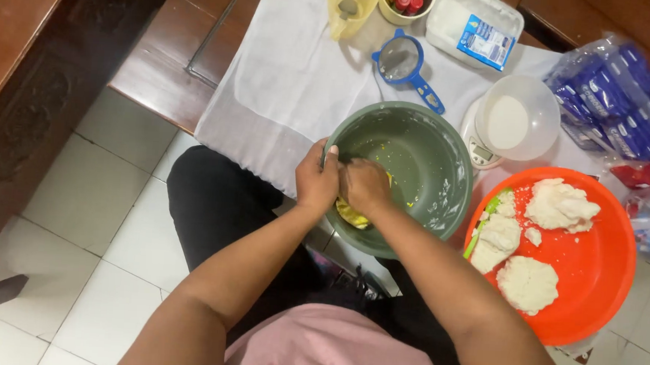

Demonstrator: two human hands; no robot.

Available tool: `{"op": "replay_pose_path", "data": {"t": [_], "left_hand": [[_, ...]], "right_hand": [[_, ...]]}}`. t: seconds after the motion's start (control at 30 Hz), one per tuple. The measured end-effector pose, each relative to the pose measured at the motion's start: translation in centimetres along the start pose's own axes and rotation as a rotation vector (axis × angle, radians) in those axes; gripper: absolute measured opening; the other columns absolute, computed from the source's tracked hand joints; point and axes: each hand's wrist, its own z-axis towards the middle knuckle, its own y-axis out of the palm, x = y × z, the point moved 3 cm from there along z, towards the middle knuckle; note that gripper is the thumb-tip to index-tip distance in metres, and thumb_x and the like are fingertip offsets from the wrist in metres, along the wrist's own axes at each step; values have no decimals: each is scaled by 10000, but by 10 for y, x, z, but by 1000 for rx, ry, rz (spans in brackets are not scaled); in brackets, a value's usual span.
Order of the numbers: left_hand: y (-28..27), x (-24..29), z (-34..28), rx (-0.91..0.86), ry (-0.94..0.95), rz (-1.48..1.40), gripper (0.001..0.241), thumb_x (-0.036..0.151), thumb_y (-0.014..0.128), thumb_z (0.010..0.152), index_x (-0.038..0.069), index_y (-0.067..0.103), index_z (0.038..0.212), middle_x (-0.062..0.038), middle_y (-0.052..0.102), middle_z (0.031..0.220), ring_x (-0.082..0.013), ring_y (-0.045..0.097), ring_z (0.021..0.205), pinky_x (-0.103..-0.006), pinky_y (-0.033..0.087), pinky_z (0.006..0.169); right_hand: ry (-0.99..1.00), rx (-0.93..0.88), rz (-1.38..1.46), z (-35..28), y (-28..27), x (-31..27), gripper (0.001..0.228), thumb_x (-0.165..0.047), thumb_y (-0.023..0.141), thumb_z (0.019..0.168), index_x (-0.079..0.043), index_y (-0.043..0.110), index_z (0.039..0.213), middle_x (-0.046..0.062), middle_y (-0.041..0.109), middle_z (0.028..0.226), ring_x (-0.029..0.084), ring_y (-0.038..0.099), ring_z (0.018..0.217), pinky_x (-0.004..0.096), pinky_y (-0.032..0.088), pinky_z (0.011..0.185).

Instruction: Kneading yellow dough in a green bowl on a low table

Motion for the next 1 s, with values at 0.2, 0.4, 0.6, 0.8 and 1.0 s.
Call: {"op": "replay_pose_path", "data": {"t": [0.2,0.4,0.6,0.8,1.0], "left_hand": [[-4,-2,3,12,-9,3,317,266,577,1029,126,676,1295,-171,752,1111,-338,690,1141,-470,545,994],[0,8,0,24,-41,4,317,258,597,1012,123,683,1286,-182,742,1132,-367,679,1148,-484,539,992],[7,3,0,15,-112,-14,308,244,595,1011,126,690,1279,-178,752,1117,-334,688,1140,-465,548,971],[11,-1,4,14,-152,19,303,276,602,1007,168,688,1276,-157,755,1071,-327,705,1095,-451,559,936],[4,-36,-15,47,-105,105,274,308,605,1006,177,665,1239,-166,733,991,-375,705,1024,-490,553,892]], "right_hand": [[175,-506,87,-6,-95,-3,489,-459,542,979,-42,664,1204,270,727,1110,472,680,1112,594,497,956],[-232,-409,157,-57,-90,-25,538,-432,544,1003,72,701,1107,326,674,1202,504,637,1160,582,516,958],[-82,-353,47,-32,-40,-25,430,-485,568,888,-106,769,892,154,666,868,374,668,892,479,566,805],[-11,-418,-61,1,-18,-20,486,-529,555,815,-104,768,717,177,720,708,385,729,741,502,603,734],[175,-310,-9,-6,-14,-17,459,-546,563,840,-126,729,761,155,739,776,360,752,846,507,591,808]]}}
